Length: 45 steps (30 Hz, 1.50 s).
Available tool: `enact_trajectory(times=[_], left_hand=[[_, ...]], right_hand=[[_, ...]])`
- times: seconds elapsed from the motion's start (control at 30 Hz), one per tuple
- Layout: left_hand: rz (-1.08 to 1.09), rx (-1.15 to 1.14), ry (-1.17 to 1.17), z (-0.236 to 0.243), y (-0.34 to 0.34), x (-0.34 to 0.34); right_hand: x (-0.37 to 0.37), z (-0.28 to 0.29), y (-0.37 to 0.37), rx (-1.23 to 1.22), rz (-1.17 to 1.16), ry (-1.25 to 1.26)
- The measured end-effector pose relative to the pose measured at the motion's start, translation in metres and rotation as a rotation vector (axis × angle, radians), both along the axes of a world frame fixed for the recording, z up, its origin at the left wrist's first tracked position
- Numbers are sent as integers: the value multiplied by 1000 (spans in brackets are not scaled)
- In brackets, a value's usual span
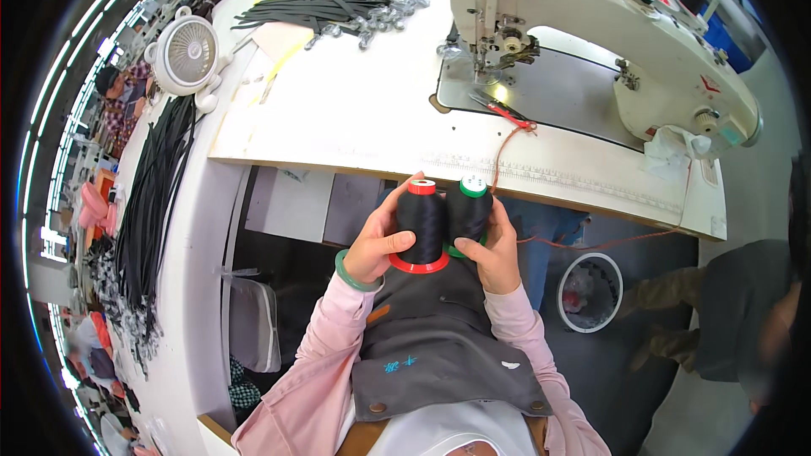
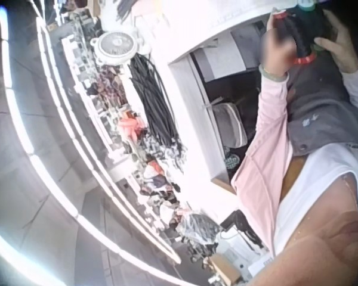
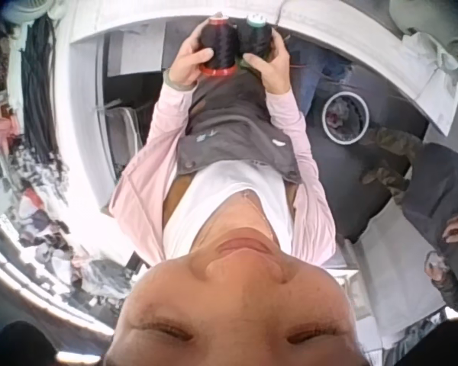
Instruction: The person operates an industrial sewing machine to stitch long black fabric straps. They receive two spools of thread from a coworker, then repeatedly feed individual straps through the machine, guiding them with both hands and trimming excess material between stitches.
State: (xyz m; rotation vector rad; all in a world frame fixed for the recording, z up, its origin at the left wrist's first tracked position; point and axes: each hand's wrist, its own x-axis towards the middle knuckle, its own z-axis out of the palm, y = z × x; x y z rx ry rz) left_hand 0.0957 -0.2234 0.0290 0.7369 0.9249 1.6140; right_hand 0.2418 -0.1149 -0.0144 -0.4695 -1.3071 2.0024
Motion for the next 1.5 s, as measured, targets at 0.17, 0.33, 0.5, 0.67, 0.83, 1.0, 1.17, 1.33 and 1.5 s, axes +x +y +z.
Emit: enact_trajectory(times=[0.17,0.33,0.5,0.67,0.83,1.0,1.17,1.33,1.5], left_hand=[[-76,54,-625,-6,30,15],[-135,13,-1079,4,67,54],[-356,-328,-884,14,121,114],[-745,-304,-645,23,167,195],[-979,-291,-648,42,196,272],[-964,-246,-727,54,230,316],[-887,-272,-786,44,248,324],[-942,-278,-881,39,264,356],[-829,-266,-391,47,258,315]], right_hand=[[24,0,17,-375,-7,355],[70,-7,46,-691,-127,833],[138,-8,69,-644,-314,1084],[211,-14,67,-571,-629,1150],[260,2,54,-417,-1004,1109],[300,-1,42,-350,-959,1117],[332,17,53,-230,-996,942],[391,25,47,91,-917,804],[413,31,67,138,-828,725]])
